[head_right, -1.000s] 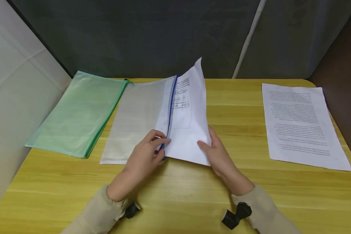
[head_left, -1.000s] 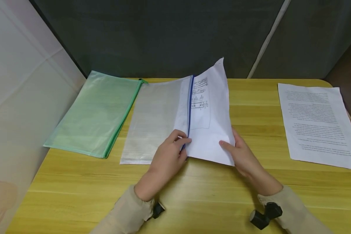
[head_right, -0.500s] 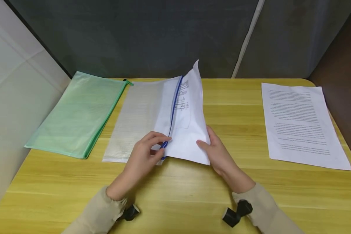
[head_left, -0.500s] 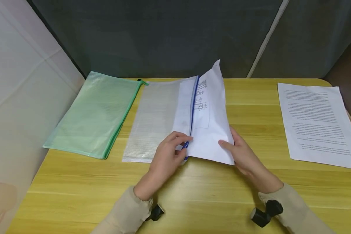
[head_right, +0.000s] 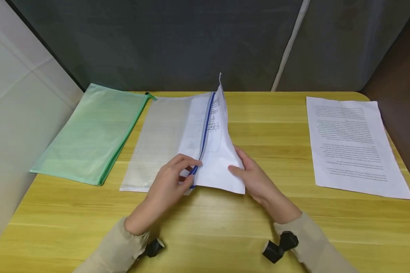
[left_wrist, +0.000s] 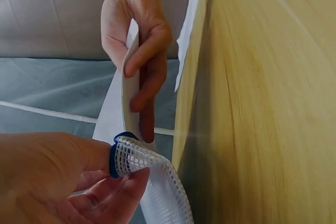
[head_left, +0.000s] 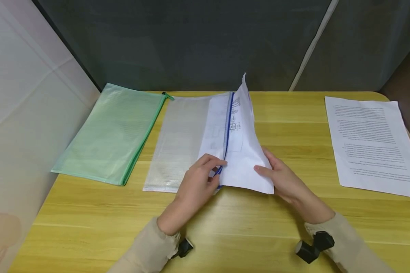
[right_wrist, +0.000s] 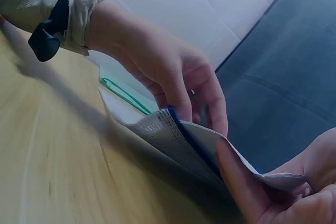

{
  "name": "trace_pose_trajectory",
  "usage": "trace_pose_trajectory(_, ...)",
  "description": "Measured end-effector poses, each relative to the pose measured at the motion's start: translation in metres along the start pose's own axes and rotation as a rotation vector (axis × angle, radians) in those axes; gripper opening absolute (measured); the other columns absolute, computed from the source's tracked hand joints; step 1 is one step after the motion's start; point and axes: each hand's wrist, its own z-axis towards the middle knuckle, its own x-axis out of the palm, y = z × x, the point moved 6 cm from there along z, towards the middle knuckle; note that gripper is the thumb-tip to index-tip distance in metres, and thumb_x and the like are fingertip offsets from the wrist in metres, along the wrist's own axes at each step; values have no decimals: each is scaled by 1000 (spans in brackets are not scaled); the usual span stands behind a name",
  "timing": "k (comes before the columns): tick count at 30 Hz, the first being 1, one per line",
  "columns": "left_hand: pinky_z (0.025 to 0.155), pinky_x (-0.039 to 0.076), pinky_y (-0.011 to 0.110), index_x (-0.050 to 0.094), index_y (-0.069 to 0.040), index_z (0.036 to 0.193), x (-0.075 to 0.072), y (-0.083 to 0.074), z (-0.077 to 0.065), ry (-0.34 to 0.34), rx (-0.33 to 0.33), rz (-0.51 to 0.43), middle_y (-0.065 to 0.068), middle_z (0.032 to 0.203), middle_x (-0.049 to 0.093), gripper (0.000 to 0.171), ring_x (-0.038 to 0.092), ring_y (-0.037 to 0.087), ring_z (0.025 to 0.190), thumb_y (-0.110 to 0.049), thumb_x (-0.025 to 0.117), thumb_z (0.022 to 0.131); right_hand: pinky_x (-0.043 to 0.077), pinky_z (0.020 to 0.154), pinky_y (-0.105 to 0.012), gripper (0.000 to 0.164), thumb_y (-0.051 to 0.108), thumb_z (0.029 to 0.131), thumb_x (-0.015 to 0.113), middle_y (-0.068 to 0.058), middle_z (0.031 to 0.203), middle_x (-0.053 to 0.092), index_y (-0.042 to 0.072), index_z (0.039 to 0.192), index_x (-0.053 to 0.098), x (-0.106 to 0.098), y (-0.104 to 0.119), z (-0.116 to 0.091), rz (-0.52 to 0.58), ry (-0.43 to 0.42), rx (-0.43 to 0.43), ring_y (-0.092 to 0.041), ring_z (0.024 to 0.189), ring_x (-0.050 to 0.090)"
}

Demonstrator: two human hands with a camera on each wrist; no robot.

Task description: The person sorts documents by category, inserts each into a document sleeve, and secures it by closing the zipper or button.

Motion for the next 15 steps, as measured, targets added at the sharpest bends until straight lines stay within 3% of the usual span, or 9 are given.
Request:
trace_pose_trajectory(8,80,57,30,73,-9,112,3,-13,1,15,100,78,1,109,65,30,68,15,96,4,65,86,56,82,-25,71,9,103,45,-23,147,36,15,162,6,3,-8,6,34,35,22,-7,96,64)
trace_pose_trajectory(11,78,57,28,71,-10,111,2,-10,1,10,76,61,0,107,66,30,67,14,93,5,65,85,56,82,-26,70,10,102,48,-14,139,47,14,161,9,2,-10,8,35,25,30,-7,96,65)
trace_pose_trajectory(15,72,57,24,66,-6,113,-1,0,2,18,-22,-57,2,103,68,32,66,14,90,6,63,84,58,80,-26,63,13,102,50,7,117,63,5,157,19,-9,-7,8,68,-4,9,-6,95,67)
